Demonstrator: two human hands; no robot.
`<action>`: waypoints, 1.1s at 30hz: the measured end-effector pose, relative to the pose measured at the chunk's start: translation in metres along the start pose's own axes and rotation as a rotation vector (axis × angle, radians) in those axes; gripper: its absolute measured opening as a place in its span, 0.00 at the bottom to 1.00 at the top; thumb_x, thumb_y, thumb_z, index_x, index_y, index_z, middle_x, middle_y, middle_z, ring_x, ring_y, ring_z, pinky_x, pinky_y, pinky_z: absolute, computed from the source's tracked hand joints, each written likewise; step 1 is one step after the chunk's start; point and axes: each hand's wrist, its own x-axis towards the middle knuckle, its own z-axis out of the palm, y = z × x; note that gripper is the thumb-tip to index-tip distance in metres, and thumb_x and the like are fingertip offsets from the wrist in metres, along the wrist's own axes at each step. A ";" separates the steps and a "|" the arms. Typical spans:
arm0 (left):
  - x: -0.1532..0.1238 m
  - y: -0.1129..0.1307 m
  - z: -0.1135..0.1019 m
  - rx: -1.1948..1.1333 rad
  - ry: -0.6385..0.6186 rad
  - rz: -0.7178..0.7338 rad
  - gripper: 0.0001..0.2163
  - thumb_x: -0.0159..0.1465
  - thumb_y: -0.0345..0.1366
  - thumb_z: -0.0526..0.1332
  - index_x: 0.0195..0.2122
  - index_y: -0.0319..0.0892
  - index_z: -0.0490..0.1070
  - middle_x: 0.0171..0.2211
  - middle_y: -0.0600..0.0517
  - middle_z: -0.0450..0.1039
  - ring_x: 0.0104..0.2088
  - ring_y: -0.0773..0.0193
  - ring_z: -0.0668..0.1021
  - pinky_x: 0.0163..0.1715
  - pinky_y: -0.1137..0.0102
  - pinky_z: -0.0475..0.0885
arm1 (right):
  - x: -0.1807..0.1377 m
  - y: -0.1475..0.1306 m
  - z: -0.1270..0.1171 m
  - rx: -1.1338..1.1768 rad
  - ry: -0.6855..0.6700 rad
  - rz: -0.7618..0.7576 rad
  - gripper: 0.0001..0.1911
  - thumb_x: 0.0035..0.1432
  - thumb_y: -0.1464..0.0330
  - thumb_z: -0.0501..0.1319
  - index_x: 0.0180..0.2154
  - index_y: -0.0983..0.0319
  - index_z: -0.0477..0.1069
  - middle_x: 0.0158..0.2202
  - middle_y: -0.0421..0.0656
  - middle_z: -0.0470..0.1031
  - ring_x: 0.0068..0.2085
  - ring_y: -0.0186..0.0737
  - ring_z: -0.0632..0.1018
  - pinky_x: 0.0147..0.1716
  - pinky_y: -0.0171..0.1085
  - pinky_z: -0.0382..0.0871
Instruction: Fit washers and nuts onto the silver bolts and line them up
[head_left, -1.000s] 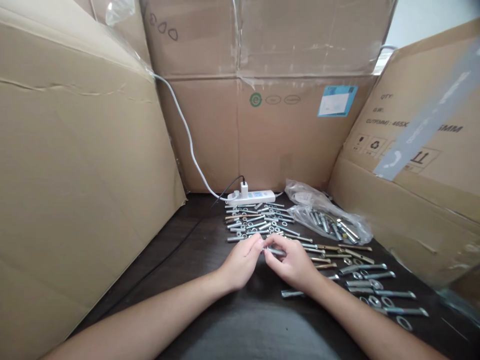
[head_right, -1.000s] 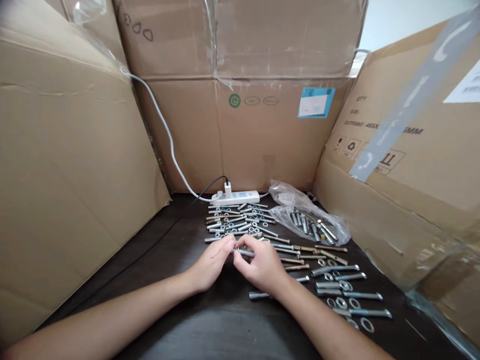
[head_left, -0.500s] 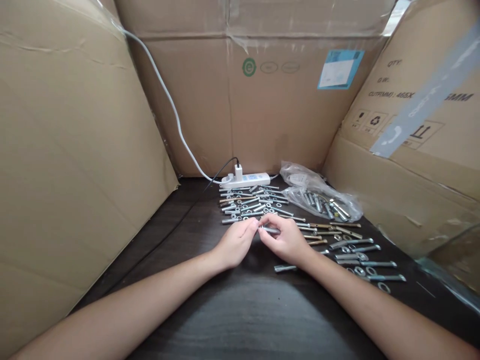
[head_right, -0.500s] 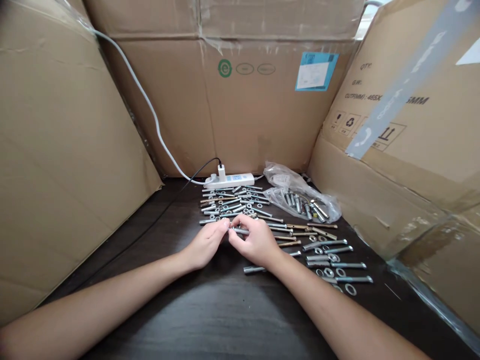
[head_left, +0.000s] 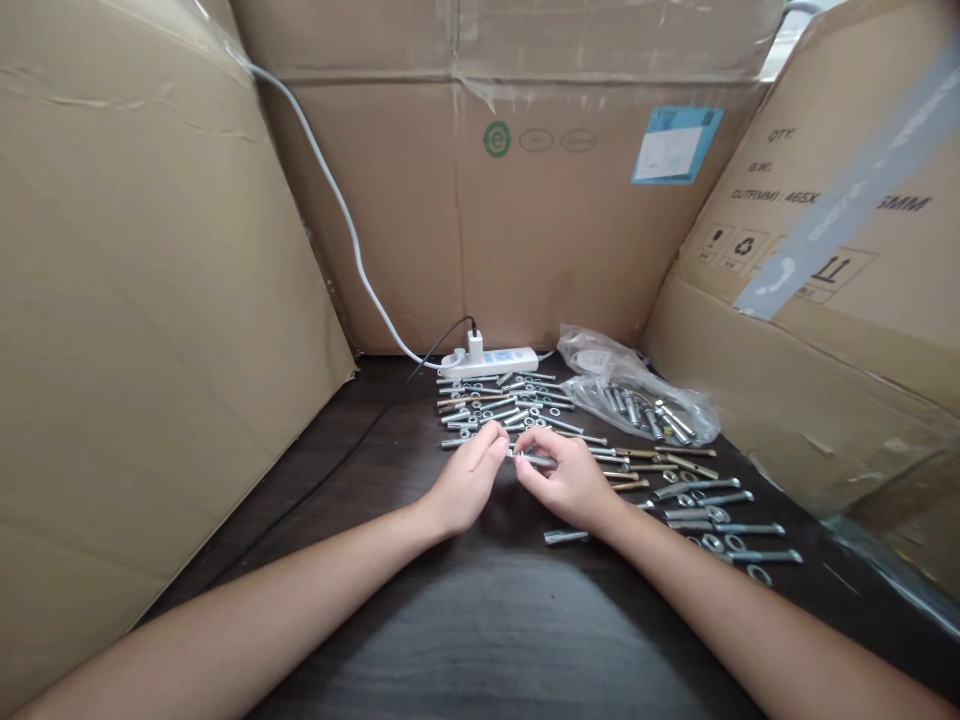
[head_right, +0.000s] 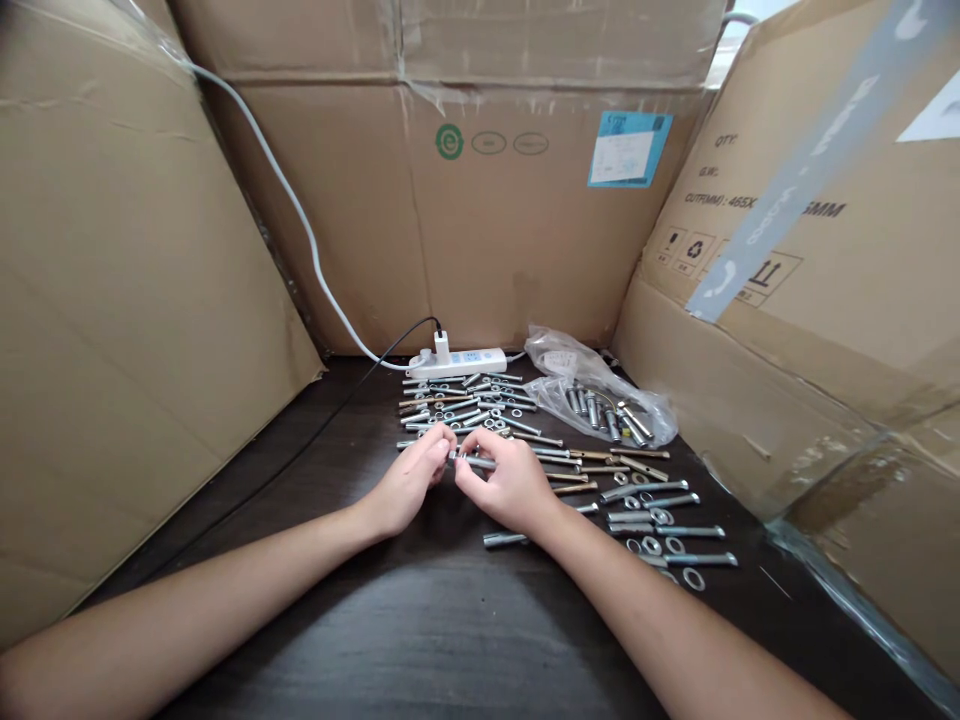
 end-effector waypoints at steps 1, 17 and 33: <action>0.000 -0.001 0.001 0.015 0.000 0.009 0.15 0.68 0.43 0.43 0.29 0.41 0.59 0.25 0.55 0.57 0.28 0.67 0.63 0.30 0.71 0.61 | 0.000 0.000 0.000 0.001 0.000 0.000 0.04 0.53 0.68 0.57 0.31 0.61 0.69 0.23 0.36 0.71 0.21 0.31 0.68 0.23 0.31 0.61; -0.002 0.001 0.000 0.137 -0.014 0.007 0.08 0.66 0.38 0.47 0.32 0.42 0.58 0.29 0.56 0.59 0.31 0.66 0.63 0.33 0.71 0.61 | 0.000 0.002 0.001 -0.005 -0.032 0.019 0.06 0.54 0.67 0.57 0.32 0.62 0.70 0.22 0.36 0.69 0.21 0.30 0.66 0.25 0.31 0.61; 0.002 -0.005 0.001 0.157 -0.068 0.019 0.19 0.69 0.43 0.43 0.29 0.39 0.66 0.29 0.52 0.70 0.32 0.65 0.70 0.35 0.71 0.65 | 0.001 0.003 0.001 0.013 -0.029 0.033 0.06 0.54 0.66 0.57 0.31 0.62 0.69 0.24 0.37 0.71 0.23 0.33 0.69 0.27 0.32 0.63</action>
